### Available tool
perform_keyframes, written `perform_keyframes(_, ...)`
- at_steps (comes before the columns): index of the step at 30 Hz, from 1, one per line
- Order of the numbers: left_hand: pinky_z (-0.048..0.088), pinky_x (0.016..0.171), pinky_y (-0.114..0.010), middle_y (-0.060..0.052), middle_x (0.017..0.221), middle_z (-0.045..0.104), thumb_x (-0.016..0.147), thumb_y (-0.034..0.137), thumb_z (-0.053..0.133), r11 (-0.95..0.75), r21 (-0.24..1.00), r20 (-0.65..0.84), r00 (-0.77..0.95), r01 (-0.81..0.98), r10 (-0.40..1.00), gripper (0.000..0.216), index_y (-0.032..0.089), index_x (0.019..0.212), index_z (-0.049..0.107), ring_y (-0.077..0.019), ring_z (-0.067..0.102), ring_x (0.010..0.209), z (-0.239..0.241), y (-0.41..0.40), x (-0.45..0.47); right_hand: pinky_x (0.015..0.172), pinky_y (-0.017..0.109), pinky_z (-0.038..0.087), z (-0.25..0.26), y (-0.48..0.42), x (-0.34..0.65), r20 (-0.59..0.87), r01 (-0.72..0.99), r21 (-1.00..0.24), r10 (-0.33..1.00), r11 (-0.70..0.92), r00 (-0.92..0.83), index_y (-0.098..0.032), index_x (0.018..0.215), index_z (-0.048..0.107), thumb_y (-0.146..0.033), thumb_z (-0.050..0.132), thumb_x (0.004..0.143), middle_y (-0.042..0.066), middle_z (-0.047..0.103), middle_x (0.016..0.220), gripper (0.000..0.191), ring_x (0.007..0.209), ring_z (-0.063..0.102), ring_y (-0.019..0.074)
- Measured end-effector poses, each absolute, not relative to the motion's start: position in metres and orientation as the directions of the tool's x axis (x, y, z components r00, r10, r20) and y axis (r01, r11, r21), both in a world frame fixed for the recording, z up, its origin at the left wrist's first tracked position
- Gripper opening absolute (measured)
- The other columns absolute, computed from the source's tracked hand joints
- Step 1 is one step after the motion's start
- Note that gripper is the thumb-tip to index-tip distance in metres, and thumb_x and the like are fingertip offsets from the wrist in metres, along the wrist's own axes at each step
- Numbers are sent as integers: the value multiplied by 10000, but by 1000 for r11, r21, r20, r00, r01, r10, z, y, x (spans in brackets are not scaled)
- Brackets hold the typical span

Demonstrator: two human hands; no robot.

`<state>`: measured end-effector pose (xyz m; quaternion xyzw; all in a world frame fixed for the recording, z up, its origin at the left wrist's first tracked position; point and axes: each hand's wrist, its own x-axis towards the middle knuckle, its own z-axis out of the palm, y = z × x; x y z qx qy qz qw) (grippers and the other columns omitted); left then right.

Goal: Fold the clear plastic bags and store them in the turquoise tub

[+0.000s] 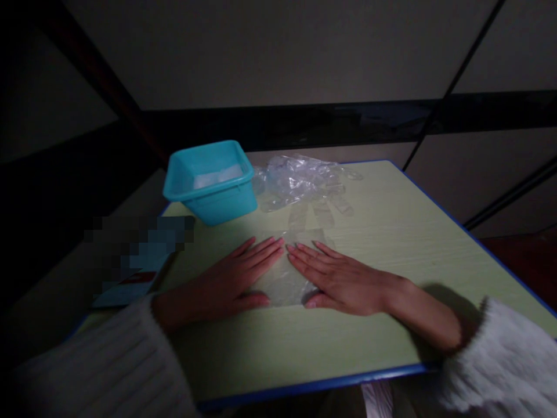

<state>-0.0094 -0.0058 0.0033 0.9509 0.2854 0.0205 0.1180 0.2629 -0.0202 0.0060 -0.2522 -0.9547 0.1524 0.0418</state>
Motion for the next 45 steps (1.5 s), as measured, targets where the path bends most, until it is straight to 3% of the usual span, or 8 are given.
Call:
perform_keyframes(8,30,1144,-452,-164,1542,139,798,766,336,-814,224,-25,838,535,544,953,108,1469,178,-283,83,1429,1,-4,-10,1151,495,83,7,-20,266,2,479,-280,499,832,-866,-159,1477,-78,-516,415,929,148,91,1544,819,1421,67,236)
perform_keyframes(16,42,1142,-476,-189,1537,143,780,776,354,-807,213,-14,827,551,562,983,90,1464,190,-305,91,1425,0,-5,-10,1149,497,65,5,-22,265,9,484,-287,508,826,-861,-163,1478,-82,-528,419,923,141,85,1547,832,1422,71,242)
perform_keyframes(21,36,1145,-491,-177,1540,129,828,729,346,-856,224,33,874,466,484,925,95,1473,153,-295,75,1428,9,-12,-7,1156,474,75,11,-20,266,83,464,-319,512,827,-855,-164,1483,-78,-519,415,927,133,60,1551,823,1421,88,256)
perform_keyframes(25,95,1149,-479,-162,1538,149,861,670,382,-896,277,47,927,346,372,839,123,1469,192,-293,109,1425,13,-23,0,1156,474,96,12,-18,267,147,469,-272,518,840,-842,-160,1487,-71,-527,376,937,144,61,1551,798,1420,97,262)
perform_keyframes(29,134,1141,-497,-150,1532,190,872,624,431,-901,309,40,942,306,334,740,170,1440,292,-312,127,1419,11,-28,3,1155,475,115,8,-17,268,113,505,-253,544,825,-831,-144,1489,-58,-547,403,920,159,93,1546,836,1417,117,268)
perform_keyframes(36,149,1108,-566,-158,1540,150,832,639,491,-903,300,0,947,307,321,760,268,1455,262,-359,126,1410,16,-28,3,1157,476,111,1,-18,270,72,530,-248,561,811,-824,-121,1491,-12,-573,428,900,170,104,1542,864,1417,103,279)
perform_keyframes(45,162,1096,-582,-165,1537,151,809,647,523,-927,265,37,958,265,284,712,282,1402,374,-370,130,1407,16,-28,2,1153,479,103,3,-15,272,51,503,-297,540,812,-840,-140,1492,-30,-560,437,902,165,72,1546,861,1422,63,275)
